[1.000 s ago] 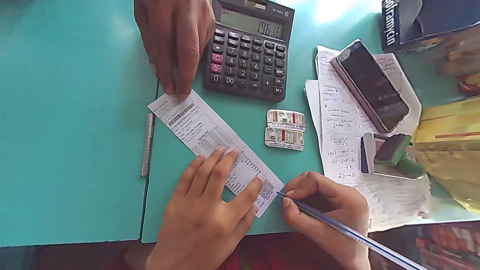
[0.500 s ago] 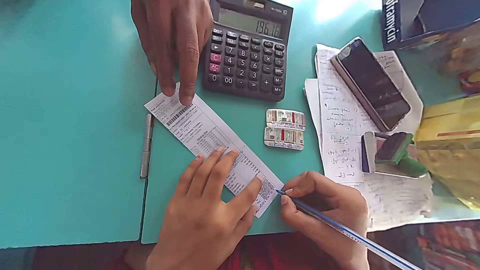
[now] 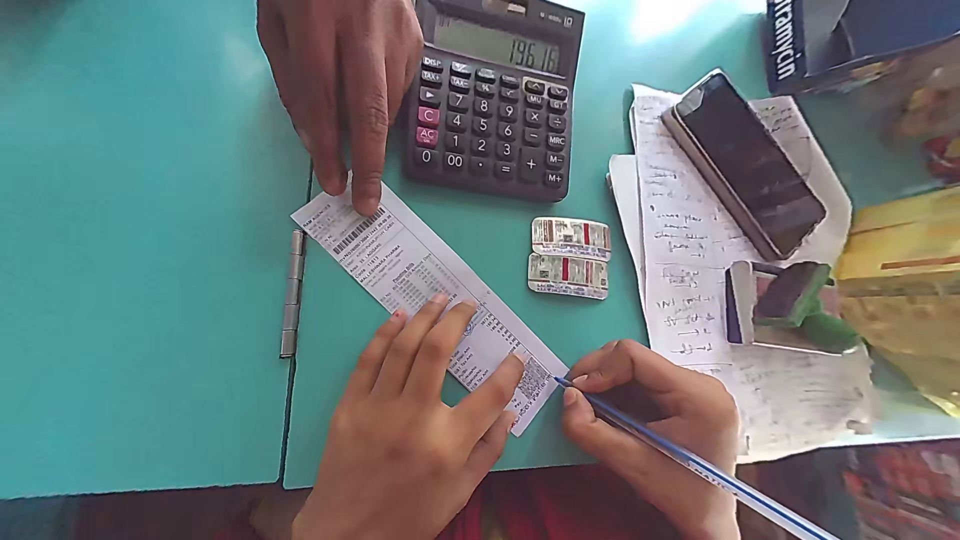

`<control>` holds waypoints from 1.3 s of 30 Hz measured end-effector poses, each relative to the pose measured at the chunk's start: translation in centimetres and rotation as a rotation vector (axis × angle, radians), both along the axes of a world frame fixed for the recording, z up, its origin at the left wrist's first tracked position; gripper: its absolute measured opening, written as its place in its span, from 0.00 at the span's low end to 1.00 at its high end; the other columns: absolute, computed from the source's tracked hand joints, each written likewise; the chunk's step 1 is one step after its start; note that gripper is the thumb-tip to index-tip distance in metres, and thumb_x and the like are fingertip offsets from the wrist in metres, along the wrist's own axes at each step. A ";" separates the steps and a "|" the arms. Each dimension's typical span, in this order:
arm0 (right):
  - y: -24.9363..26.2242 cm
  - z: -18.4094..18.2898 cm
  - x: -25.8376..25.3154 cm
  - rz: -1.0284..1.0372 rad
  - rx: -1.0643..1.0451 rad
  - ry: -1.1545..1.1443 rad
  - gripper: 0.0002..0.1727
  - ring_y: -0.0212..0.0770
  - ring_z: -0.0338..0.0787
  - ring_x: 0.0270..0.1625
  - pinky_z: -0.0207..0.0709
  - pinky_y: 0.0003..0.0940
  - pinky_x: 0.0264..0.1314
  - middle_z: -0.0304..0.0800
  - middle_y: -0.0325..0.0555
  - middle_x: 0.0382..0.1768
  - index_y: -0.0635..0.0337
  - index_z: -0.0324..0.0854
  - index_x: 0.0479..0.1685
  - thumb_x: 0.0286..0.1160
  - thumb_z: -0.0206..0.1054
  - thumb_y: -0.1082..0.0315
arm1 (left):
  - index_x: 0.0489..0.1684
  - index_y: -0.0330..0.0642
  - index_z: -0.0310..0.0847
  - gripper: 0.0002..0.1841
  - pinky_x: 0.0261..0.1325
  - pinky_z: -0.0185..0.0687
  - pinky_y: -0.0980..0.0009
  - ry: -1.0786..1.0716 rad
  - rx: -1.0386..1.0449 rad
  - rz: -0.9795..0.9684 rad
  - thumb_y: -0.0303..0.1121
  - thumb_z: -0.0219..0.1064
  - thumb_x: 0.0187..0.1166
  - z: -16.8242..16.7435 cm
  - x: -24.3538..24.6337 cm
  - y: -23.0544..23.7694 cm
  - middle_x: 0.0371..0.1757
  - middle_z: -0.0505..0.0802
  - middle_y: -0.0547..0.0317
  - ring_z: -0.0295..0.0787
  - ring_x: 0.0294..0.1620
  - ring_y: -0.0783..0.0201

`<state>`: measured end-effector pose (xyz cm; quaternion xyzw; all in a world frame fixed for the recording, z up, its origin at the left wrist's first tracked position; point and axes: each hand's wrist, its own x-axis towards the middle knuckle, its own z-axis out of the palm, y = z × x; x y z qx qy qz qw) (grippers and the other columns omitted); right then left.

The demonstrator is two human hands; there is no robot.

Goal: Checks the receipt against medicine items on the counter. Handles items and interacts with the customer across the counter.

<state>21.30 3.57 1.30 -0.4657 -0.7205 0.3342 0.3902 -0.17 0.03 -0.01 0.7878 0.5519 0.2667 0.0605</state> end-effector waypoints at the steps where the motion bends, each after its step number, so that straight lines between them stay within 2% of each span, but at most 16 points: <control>1: 0.0 0.0 0.0 0.000 -0.002 0.000 0.06 0.12 0.86 0.31 0.78 0.05 0.32 0.91 0.32 0.29 0.61 0.82 0.27 0.57 0.73 0.70 | 0.67 0.71 0.87 0.19 0.80 0.63 0.44 -0.001 -0.001 -0.002 0.54 0.52 0.88 0.0 0.0 0.0 0.73 0.85 0.40 0.73 0.82 0.41; 17: -0.1 0.1 -0.1 -0.034 -0.026 0.006 0.05 0.13 0.86 0.29 0.79 0.06 0.30 0.91 0.31 0.28 0.60 0.82 0.27 0.56 0.73 0.70 | 0.67 0.71 0.86 0.19 0.80 0.63 0.45 0.001 0.002 -0.003 0.54 0.52 0.88 -0.1 0.0 0.0 0.73 0.85 0.40 0.73 0.82 0.41; 25: 0.8 0.7 0.5 -0.024 -0.057 0.043 0.04 0.12 0.86 0.31 0.80 0.07 0.31 0.91 0.27 0.29 0.56 0.83 0.27 0.56 0.73 0.70 | 0.67 0.71 0.86 0.20 0.80 0.64 0.45 0.006 0.010 -0.007 0.54 0.51 0.88 -0.1 -0.1 0.1 0.73 0.85 0.40 0.74 0.81 0.41; 28: 1.1 0.4 0.7 0.040 -0.060 0.049 0.04 0.13 0.87 0.31 0.81 0.07 0.32 0.91 0.29 0.29 0.58 0.83 0.27 0.56 0.73 0.71 | 0.67 0.71 0.86 0.20 0.80 0.63 0.45 0.004 0.010 -0.009 0.54 0.51 0.88 -0.1 -0.1 0.1 0.73 0.85 0.40 0.74 0.81 0.41; 39: 0.8 0.1 0.6 0.015 -0.032 0.029 0.04 0.13 0.86 0.31 0.80 0.07 0.32 0.91 0.30 0.28 0.60 0.84 0.26 0.56 0.73 0.71 | 0.68 0.71 0.86 0.20 0.81 0.63 0.45 -0.001 0.017 -0.007 0.55 0.50 0.89 -0.2 -0.1 0.0 0.74 0.85 0.40 0.73 0.82 0.41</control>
